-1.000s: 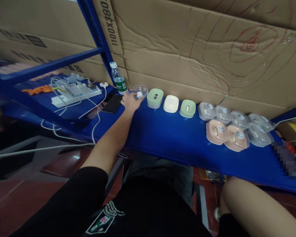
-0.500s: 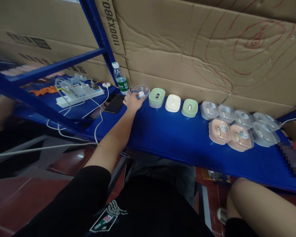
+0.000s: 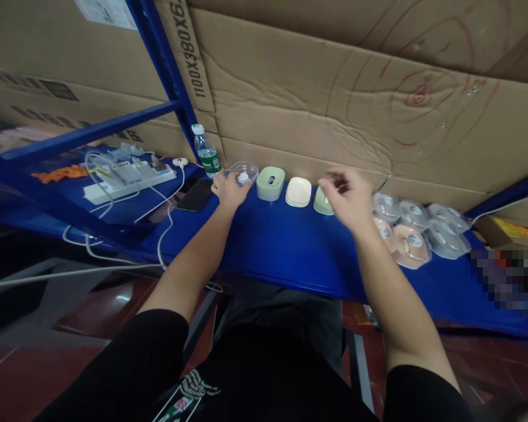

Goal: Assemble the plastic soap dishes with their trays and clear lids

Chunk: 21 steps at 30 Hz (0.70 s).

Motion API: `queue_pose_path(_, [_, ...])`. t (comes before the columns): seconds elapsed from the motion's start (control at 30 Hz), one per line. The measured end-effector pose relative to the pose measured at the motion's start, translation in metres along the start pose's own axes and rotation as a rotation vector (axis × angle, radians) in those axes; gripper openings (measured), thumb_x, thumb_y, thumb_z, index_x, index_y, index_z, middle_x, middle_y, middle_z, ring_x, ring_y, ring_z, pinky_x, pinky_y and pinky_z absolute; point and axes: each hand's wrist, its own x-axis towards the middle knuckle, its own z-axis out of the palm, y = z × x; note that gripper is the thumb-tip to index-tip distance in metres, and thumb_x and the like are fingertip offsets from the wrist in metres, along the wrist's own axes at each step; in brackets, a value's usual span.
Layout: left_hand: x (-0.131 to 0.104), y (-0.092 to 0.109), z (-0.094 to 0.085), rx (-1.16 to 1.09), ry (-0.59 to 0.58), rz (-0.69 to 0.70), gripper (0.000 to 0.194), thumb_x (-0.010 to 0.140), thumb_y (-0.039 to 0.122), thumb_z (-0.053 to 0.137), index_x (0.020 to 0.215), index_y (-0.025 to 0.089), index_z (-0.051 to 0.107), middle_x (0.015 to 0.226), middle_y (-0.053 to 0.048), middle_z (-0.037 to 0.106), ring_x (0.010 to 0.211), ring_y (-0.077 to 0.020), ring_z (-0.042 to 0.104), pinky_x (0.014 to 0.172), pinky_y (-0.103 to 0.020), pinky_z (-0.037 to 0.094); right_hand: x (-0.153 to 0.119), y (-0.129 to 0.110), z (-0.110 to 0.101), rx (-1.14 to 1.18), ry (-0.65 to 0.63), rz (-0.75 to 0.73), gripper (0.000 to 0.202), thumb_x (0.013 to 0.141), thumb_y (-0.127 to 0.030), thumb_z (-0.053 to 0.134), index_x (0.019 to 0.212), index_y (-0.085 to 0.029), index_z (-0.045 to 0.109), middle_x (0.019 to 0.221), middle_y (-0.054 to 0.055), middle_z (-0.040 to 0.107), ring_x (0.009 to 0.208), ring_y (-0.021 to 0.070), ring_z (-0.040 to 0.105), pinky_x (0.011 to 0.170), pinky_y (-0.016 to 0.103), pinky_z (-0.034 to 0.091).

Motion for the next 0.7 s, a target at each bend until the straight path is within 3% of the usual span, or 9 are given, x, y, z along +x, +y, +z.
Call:
queue_pose_path(0.1, [-0.003, 0.003, 0.000, 0.009, 0.018, 0.031, 0.055, 0.093, 0.052, 0.072, 0.141, 0.025, 0.067, 0.172, -0.018, 0.038, 0.162, -0.0385, 0.031, 0.130, -0.059, 0.025, -0.005, 0.059, 0.039, -0.218, -0.216, 0.040, 0.046, 0.092, -0.057, 0.070, 0.120, -0.020, 0.076, 0.115, 0.016, 0.076, 0.110, 0.0378, 0.071, 0.102, 0.060, 0.057])
queue_pose_path(0.17, [-0.005, 0.006, 0.000, 0.014, 0.029, 0.057, 0.056, 0.092, 0.052, 0.071, 0.142, 0.026, 0.066, 0.172, -0.018, 0.038, 0.162, -0.0377, 0.030, 0.130, -0.059, 0.025, -0.015, 0.096, 0.058, -0.340, -0.256, 0.086, 0.051, 0.092, -0.053, 0.067, 0.127, -0.017, 0.074, 0.129, 0.022, 0.073, 0.124, 0.0428, 0.066, 0.111, 0.063, 0.051])
queue_pose_path(0.3, [-0.011, 0.011, 0.005, 0.014, 0.026, 0.153, 0.055, 0.091, 0.051, 0.072, 0.140, 0.027, 0.068, 0.171, -0.017, 0.040, 0.162, -0.0389, 0.030, 0.130, -0.059, 0.026, -0.037, 0.137, 0.068, -0.453, -0.329, 0.118, 0.064, 0.089, -0.055, 0.070, 0.138, -0.015, 0.070, 0.152, 0.025, 0.061, 0.144, 0.0489, 0.052, 0.118, 0.068, 0.043])
queue_pose_path(0.37, [-0.013, 0.013, 0.008, 0.021, 0.017, 0.199, 0.056, 0.091, 0.052, 0.072, 0.140, 0.026, 0.068, 0.171, -0.017, 0.040, 0.161, -0.0401, 0.031, 0.130, -0.059, 0.026, -0.041, 0.143, 0.065, -0.449, -0.311, 0.119, 0.066, 0.089, -0.055, 0.070, 0.140, -0.015, 0.068, 0.155, 0.025, 0.059, 0.147, 0.0486, 0.049, 0.120, 0.068, 0.040])
queue_pose_path(0.53, [-0.015, 0.014, 0.012, 0.048, -0.007, 0.225, 0.057, 0.090, 0.053, 0.073, 0.140, 0.027, 0.068, 0.172, -0.016, 0.039, 0.162, -0.0409, 0.030, 0.130, -0.059, 0.026, -0.038, 0.140, 0.061, -0.343, -0.180, 0.081, 0.060, 0.094, -0.050, 0.061, 0.142, -0.013, 0.067, 0.149, 0.023, 0.064, 0.140, 0.0409, 0.058, 0.122, 0.062, 0.043])
queue_pose_path(0.7, [-0.015, 0.013, 0.011, 0.039, -0.039, 0.220, 0.058, 0.089, 0.052, 0.074, 0.141, 0.027, 0.067, 0.172, -0.016, 0.039, 0.162, -0.0429, 0.029, 0.130, -0.061, 0.025, -0.033, 0.116, 0.058, -0.268, -0.107, 0.071, 0.045, 0.092, -0.047, 0.064, 0.123, -0.017, 0.076, 0.134, 0.021, 0.074, 0.128, 0.0404, 0.066, 0.115, 0.064, 0.050])
